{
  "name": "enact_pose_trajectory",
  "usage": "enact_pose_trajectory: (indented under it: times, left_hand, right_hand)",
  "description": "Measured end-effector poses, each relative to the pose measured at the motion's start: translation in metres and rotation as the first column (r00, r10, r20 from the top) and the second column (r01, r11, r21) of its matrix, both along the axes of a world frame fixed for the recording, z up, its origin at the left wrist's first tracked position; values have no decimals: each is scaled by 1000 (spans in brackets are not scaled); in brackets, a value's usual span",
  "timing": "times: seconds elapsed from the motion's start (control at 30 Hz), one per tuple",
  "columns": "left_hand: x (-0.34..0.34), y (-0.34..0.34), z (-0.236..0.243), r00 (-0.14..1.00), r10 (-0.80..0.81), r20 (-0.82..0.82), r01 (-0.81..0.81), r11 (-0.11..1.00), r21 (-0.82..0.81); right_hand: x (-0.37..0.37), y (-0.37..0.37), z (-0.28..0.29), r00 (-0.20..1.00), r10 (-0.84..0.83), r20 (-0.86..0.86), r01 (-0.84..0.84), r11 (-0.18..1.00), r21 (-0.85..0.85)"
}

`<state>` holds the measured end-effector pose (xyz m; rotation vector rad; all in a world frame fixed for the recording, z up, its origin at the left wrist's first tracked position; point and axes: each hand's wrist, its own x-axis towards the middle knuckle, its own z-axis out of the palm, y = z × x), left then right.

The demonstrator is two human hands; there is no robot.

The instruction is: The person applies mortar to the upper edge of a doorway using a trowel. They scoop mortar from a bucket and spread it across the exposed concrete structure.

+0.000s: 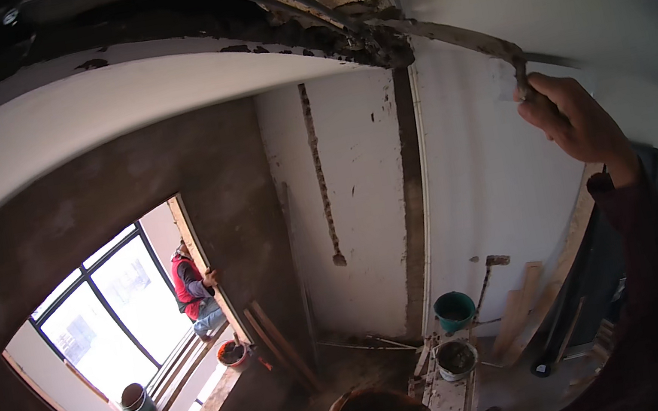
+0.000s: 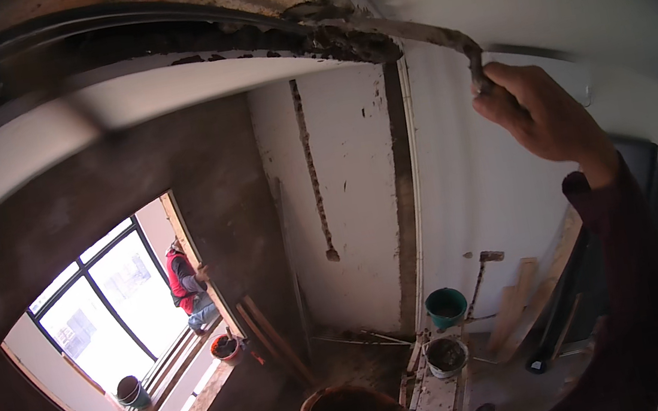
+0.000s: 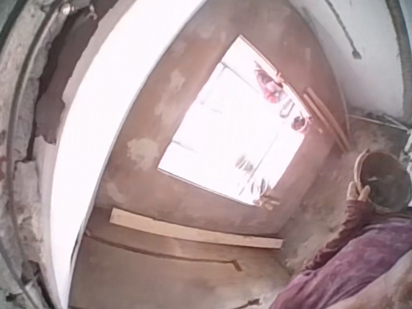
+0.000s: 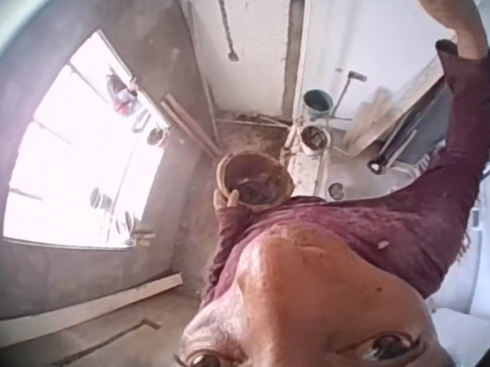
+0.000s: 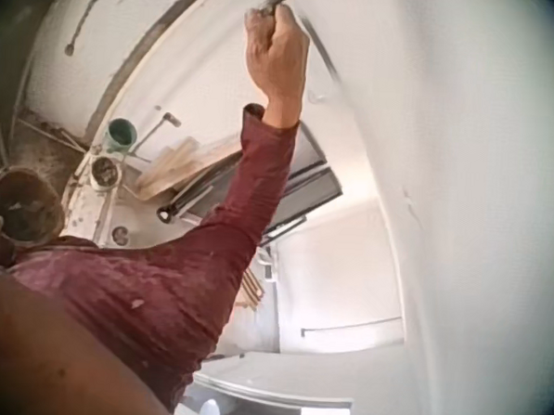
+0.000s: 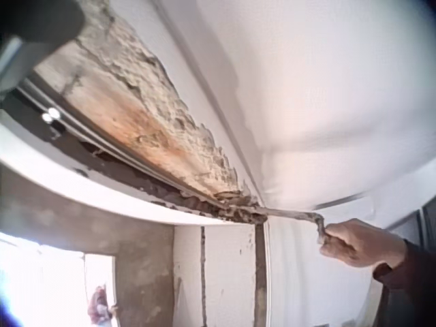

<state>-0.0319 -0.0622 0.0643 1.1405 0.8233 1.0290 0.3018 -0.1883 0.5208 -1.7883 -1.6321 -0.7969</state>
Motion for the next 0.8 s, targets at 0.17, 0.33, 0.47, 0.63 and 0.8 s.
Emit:
enact_pose_trajectory:
  times: [0.17,0.33,0.47,0.63,0.8]
  left_hand:
    - [-4,-6,5,999,-34,-25,34,999,-6]
    - [-2,-14,11,997,-81,18,82,992,-93]
    - [-4,-22,20,992,-123,13,124,978,-169]
    - [-6,-30,33,983,-182,-3,181,979,-89]
    - [-6,-31,8,984,-177,-35,175,983,-51]
  right_hand:
    - [-1,20,21,987,-80,143,78,997,19]
    - [-22,36,40,949,-173,263,181,983,-6]
    - [-41,47,48,929,-218,301,210,976,57]
    - [-42,44,54,964,-187,189,169,980,107]
    - [-36,28,53,957,-211,198,188,974,129]
